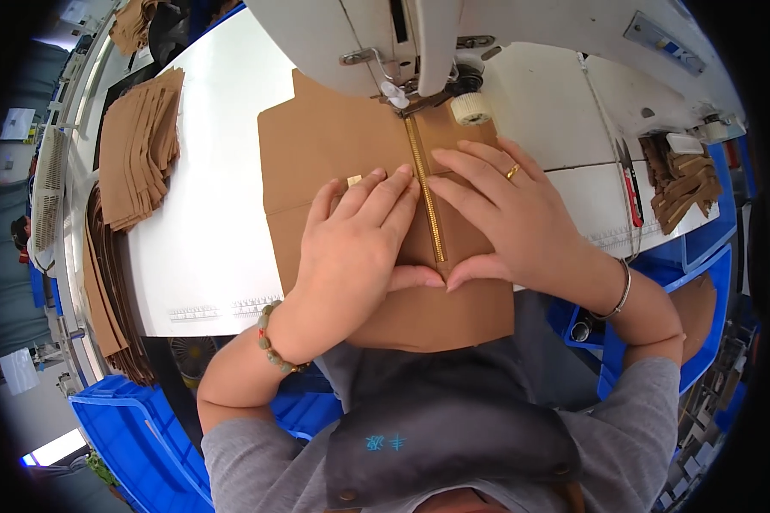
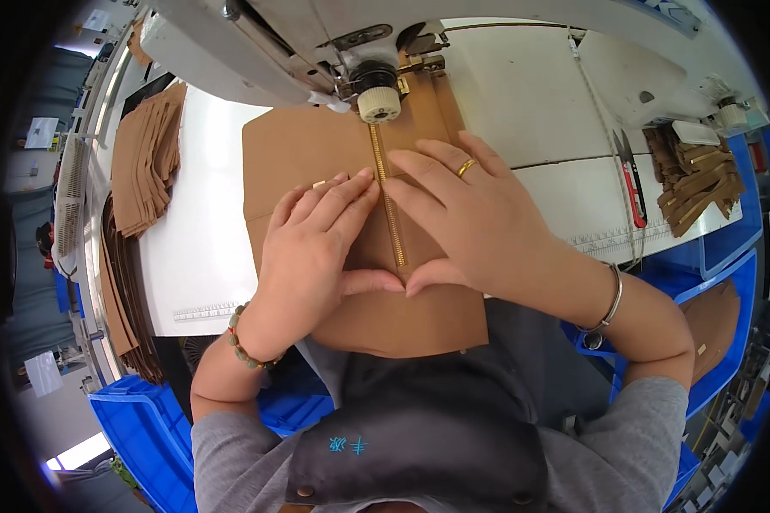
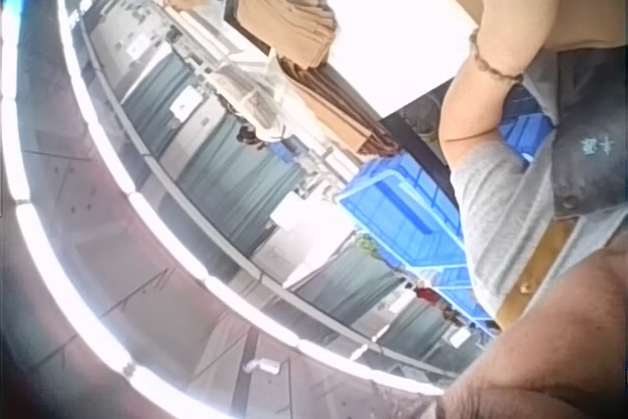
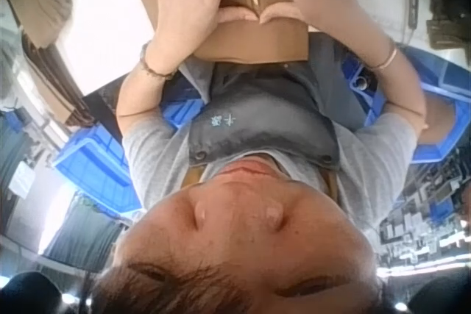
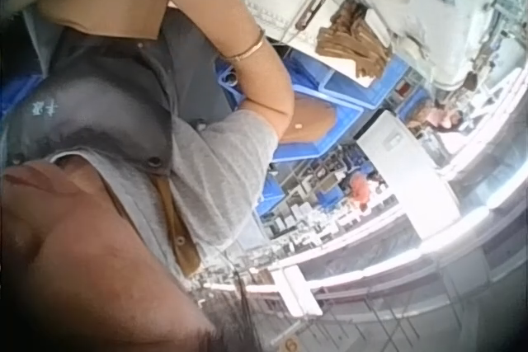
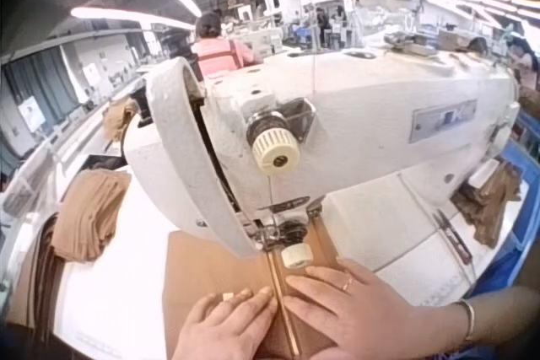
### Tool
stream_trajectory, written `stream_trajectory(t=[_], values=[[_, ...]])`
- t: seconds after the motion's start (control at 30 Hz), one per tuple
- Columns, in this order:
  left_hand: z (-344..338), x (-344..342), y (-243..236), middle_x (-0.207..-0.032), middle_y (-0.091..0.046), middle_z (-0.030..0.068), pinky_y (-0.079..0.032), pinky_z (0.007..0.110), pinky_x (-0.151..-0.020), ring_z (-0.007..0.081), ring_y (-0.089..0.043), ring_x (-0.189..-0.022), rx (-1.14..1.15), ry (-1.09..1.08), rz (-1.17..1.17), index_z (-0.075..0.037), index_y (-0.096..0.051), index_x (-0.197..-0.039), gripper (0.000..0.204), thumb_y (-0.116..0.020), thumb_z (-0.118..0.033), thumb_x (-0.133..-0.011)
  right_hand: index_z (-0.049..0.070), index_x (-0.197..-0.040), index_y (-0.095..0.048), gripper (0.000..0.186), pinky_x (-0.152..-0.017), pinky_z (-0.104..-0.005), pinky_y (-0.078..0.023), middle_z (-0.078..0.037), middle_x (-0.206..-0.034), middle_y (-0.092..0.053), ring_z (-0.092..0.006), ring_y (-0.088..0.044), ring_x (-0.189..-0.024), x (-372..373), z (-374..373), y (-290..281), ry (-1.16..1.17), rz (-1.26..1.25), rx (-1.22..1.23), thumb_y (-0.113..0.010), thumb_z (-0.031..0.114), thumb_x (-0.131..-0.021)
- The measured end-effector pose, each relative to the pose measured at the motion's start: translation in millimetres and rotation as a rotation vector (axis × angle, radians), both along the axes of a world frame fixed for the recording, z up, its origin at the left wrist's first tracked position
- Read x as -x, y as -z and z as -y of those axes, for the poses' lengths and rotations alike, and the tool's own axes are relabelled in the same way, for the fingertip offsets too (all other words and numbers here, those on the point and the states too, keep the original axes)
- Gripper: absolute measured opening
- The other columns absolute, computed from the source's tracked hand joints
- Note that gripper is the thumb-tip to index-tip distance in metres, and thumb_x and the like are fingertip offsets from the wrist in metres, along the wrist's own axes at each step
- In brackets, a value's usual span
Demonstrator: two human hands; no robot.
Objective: Sewing components and zippers onto leather pieces using an industrial sewing machine.
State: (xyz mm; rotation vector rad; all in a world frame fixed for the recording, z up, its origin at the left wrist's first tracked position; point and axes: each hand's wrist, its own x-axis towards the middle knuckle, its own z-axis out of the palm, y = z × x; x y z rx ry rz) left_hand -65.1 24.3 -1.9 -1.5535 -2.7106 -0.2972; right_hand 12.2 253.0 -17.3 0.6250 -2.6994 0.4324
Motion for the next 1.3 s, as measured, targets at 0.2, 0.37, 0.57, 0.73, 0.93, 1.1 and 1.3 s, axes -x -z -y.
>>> stream_trajectory(t=[0.2,0.37,0.57,0.73,0.93,1.1,1.3], values=[[-4.4,4.0,2.1,-0.149,-0.06,0.0079,-0.04,0.055,-0.116,0.0316,-0.056,-0.137,-0.02,0.006,-0.015,-0.003,-0.063,-0.14,0.093,-0.08,-0.06,-0.068,0.003,-0.138,-0.063,0.094,-0.117,-0.0552,-0.038,-0.014,-0.14,-0.059,-0.0322,-0.051,-0.135,1.9,-5.4,7.4,-0.005,0.102,-0.074,-0.082,0.063,-0.068],[-9.9,21.3,3.8,-0.145,-0.061,0.007,-0.04,0.057,-0.115,0.0312,-0.056,-0.134,-0.024,0.006,-0.067,-0.003,-0.064,-0.14,0.095,-0.08,-0.062,-0.067,0.003,-0.136,-0.065,0.092,-0.115,-0.054,-0.039,-0.013,-0.139,-0.06,-0.0309,-0.052,-0.134,18.6,-10.6,9.0,-0.012,0.064,-0.067,-0.082,0.062,-0.067],[-15.1,43.3,6.0,-0.135,-0.063,0.0074,-0.041,0.057,-0.113,0.031,-0.059,-0.126,-0.045,0.008,-0.036,0.0,-0.064,-0.137,0.094,-0.081,-0.06,-0.066,0.004,-0.133,-0.066,0.087,-0.114,-0.0505,-0.04,-0.011,-0.134,-0.063,-0.0289,-0.053,-0.133,36.8,-13.2,11.5,0.006,0.054,-0.069,-0.082,0.06,-0.067],[-21.0,57.9,6.0,-0.13,-0.064,0.0103,-0.045,0.052,-0.11,0.032,-0.06,-0.123,-0.101,0.024,-0.025,0.002,-0.066,-0.135,0.091,-0.083,-0.057,-0.067,0.006,-0.131,-0.067,0.081,-0.114,-0.0491,-0.04,-0.009,-0.13,-0.065,-0.0291,-0.054,-0.133,45.8,-14.5,17.7,0.029,-0.001,-0.06,-0.082,0.056,-0.069],[-19.2,59.3,9.8,-0.135,-0.064,0.0134,-0.05,0.045,-0.107,0.0365,-0.06,-0.125,-0.183,0.027,0.065,0.004,-0.065,-0.135,0.087,-0.084,-0.051,-0.071,0.008,-0.128,-0.069,0.075,-0.113,-0.0473,-0.041,-0.009,-0.127,-0.067,-0.0299,-0.055,-0.132,47.1,-14.3,17.9,0.033,-0.033,-0.066,-0.082,0.054,-0.07],[-8.8,44.6,21.4,-0.144,-0.062,0.015,-0.049,0.045,-0.112,0.0369,-0.056,-0.136,-0.247,0.016,0.053,0.004,-0.065,-0.136,0.078,-0.085,-0.043,-0.077,0.009,-0.114,-0.075,0.058,-0.101,-0.0425,-0.05,-0.007,-0.12,-0.068,-0.03,-0.064,-0.117,39.2,-20.9,13.6,-0.036,0.068,0.074,-0.083,0.048,-0.071],[2.1,19.6,25.7,-0.144,-0.062,0.0151,-0.05,0.045,-0.112,0.0371,-0.058,-0.136,-0.294,-0.064,0.151,0.001,-0.064,-0.138,0.069,-0.086,-0.031,-0.08,0.01,-0.107,-0.075,0.05,-0.095,-0.0403,-0.054,-0.006,-0.118,-0.068,-0.0283,-0.066,-0.113,31.0,-15.9,11.7,-0.073,-0.013,0.086,-0.085,0.042,-0.07]])
